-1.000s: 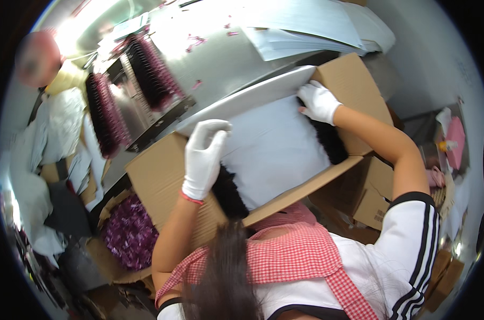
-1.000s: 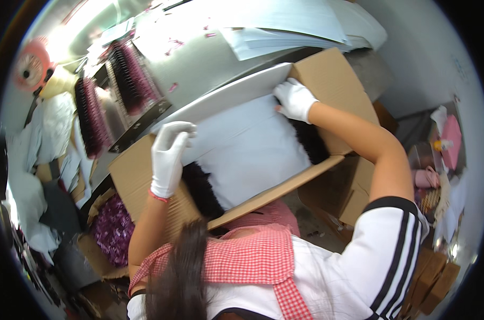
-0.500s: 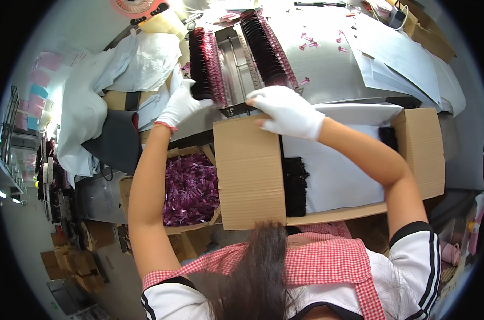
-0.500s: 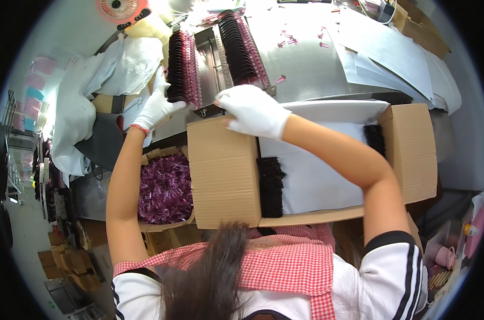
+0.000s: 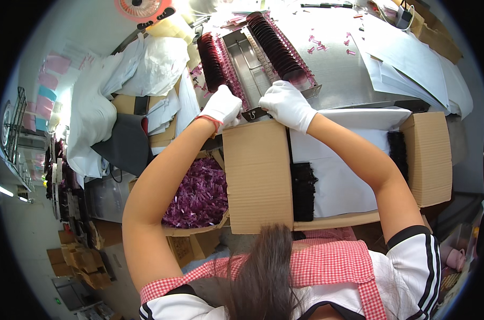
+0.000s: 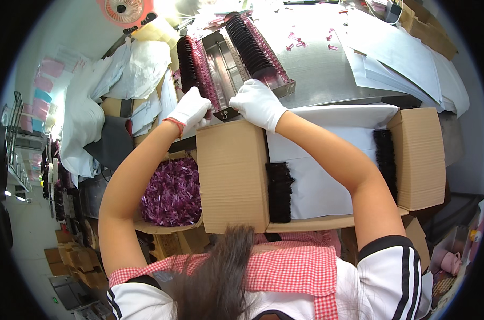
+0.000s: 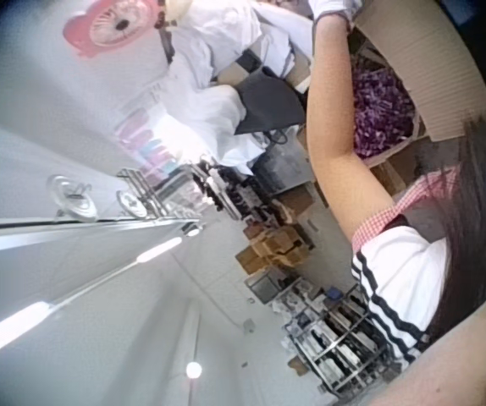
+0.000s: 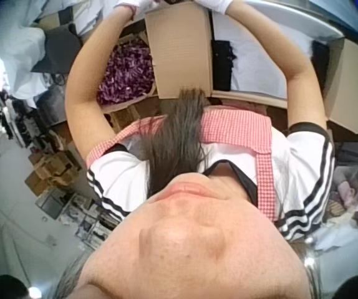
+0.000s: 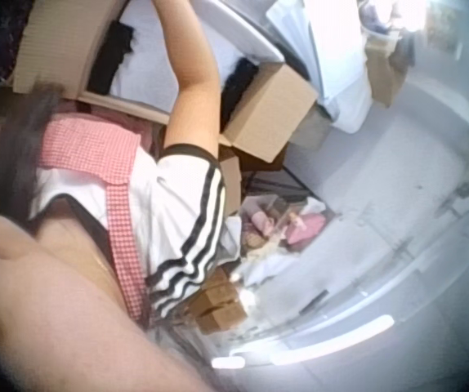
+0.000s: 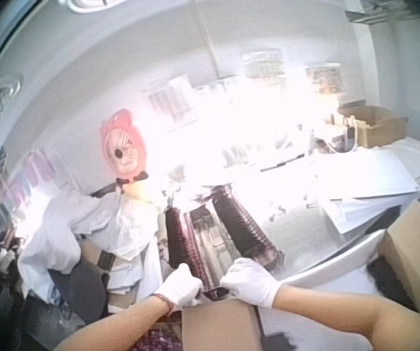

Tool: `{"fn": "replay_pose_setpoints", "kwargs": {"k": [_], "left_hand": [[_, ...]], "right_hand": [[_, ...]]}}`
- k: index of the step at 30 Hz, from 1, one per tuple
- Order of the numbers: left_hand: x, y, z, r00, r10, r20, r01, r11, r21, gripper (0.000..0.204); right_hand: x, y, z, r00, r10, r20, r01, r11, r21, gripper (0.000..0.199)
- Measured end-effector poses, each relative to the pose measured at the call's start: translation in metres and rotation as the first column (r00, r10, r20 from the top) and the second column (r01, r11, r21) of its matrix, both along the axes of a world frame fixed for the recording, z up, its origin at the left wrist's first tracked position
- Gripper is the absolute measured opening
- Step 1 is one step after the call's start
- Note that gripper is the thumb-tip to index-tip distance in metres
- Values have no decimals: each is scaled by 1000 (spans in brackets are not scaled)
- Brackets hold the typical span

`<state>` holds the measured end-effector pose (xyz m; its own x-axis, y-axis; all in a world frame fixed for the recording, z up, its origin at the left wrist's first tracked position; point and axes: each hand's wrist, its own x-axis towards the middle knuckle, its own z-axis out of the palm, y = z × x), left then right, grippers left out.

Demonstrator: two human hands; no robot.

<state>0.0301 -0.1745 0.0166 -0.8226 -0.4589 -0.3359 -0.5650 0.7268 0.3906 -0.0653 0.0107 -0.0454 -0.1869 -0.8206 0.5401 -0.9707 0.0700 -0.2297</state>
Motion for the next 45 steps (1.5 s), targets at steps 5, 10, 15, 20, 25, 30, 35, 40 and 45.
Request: {"fn": "replay_pose_setpoints", "kwargs": {"k": [5,10,15,20,25,30,35,40,45], "left_hand": [[26,0,22,982,-173,79,187,804,-564,35],[53,19,45,987,-135,-85,127,987,-102,33],[54,36,54,881,-427,-202,438,899,10,35],[23,-40,46,923,-250,-294,285,955,85,63],[-33,-99,6,958,-176,-227,149,980,-132,80],[-47,-94,-5,972,-196,-133,158,955,-249,81],[-49,-61,15,996,-94,8,94,994,-56,53],[-58,-33,15,938,-277,208,345,792,-503,26],[-43,-35,22,965,-238,105,250,734,-631,26]], "right_hand": [[-1,8,13,993,-22,116,17,999,40,24],[52,6,42,931,-11,364,123,950,-287,103],[79,-14,58,821,99,563,63,963,-261,81],[28,2,45,873,48,485,50,981,-187,56],[-9,-3,32,937,34,349,-86,987,133,39],[-20,-8,21,923,156,352,-177,984,29,34],[-27,-7,20,900,242,363,-260,966,1,36],[-25,-8,25,892,208,401,-249,967,53,34],[-21,-9,27,837,181,516,-179,982,-55,43]]}}
